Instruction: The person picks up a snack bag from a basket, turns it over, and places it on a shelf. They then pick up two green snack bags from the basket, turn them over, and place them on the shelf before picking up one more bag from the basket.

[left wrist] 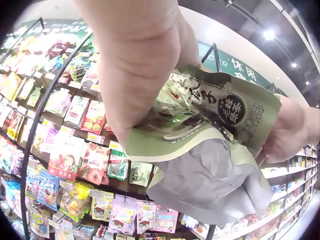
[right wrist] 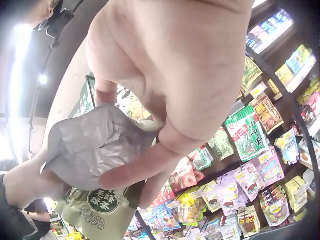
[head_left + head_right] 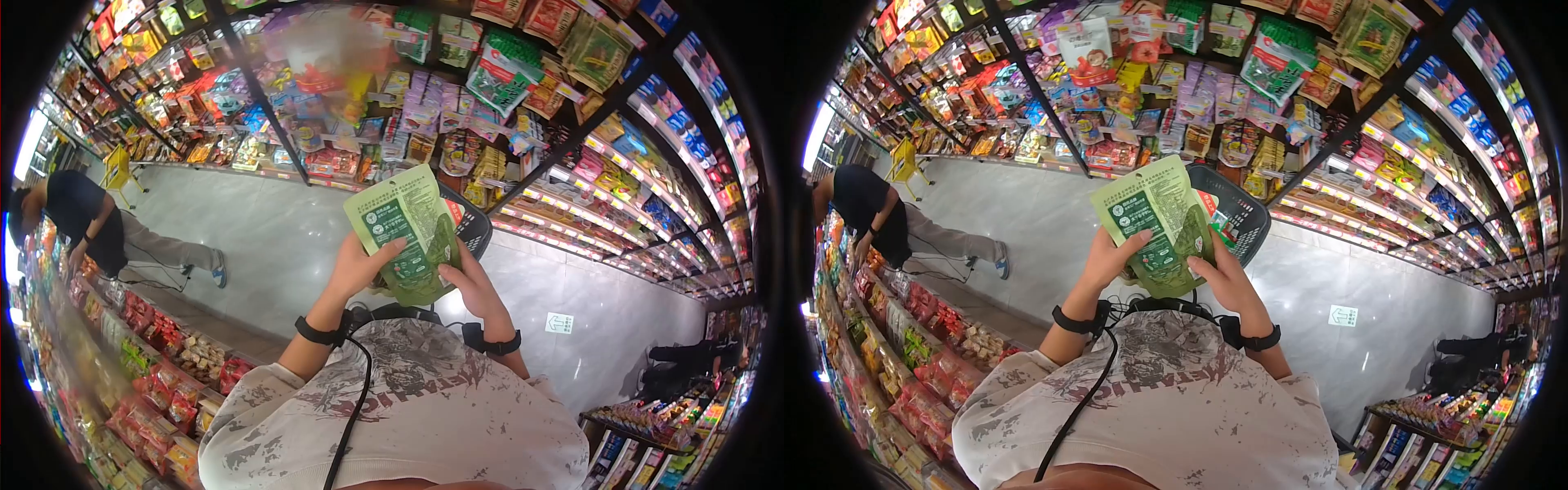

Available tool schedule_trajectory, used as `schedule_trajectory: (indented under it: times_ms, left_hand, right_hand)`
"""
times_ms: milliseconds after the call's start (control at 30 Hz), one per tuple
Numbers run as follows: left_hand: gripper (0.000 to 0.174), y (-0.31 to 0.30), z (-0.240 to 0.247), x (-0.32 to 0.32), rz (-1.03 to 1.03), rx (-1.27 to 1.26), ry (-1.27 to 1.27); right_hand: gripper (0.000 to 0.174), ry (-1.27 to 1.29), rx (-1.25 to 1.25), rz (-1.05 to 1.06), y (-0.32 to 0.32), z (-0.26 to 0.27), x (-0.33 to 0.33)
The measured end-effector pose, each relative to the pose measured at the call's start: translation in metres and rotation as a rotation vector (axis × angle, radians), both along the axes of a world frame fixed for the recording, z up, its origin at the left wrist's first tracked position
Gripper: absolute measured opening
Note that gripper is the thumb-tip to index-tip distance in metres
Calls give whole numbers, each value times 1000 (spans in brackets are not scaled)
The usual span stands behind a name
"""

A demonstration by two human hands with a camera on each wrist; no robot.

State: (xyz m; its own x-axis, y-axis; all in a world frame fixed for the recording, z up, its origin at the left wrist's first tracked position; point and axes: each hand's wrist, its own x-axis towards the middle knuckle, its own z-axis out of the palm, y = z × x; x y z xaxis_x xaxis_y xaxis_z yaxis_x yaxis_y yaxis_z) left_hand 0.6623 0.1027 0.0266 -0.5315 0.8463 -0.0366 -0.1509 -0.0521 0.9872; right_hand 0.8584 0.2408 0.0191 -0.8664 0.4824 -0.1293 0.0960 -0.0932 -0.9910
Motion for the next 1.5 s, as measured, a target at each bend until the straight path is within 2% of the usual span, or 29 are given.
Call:
schedule_trajectory:
  times_ms: [233, 367, 467, 500, 567, 700, 833, 1500]
  left_hand:
    - [60, 49, 0, 62, -63, -76, 33]
    - [71, 76, 0, 97, -119, 3, 32]
    - [71, 92, -9, 116, -142, 20, 106]
    - [67, 96, -13, 121, -146, -32, 98]
    - [65, 105, -19, 133, -118, 30, 78]
    - [57, 114, -36, 143, -39, 33, 185]
    - [49, 113, -31, 144, 2, 7, 238]
    - [50, 79, -19, 110, -45, -11, 212]
  right_hand:
    - [64, 52, -19, -77, 44, -9, 70]
    - [59, 78, -84, -154, 62, -25, 107]
    - [53, 108, -176, -254, 67, -32, 127]
    - [52, 96, -170, -271, 70, -34, 132]
    - [48, 68, -160, -307, 76, -37, 143]
    - [44, 133, -1, -348, 76, -34, 150]
    - [42, 143, 12, -349, 70, -29, 151]
    - [40, 229, -12, -355, 29, -23, 119]
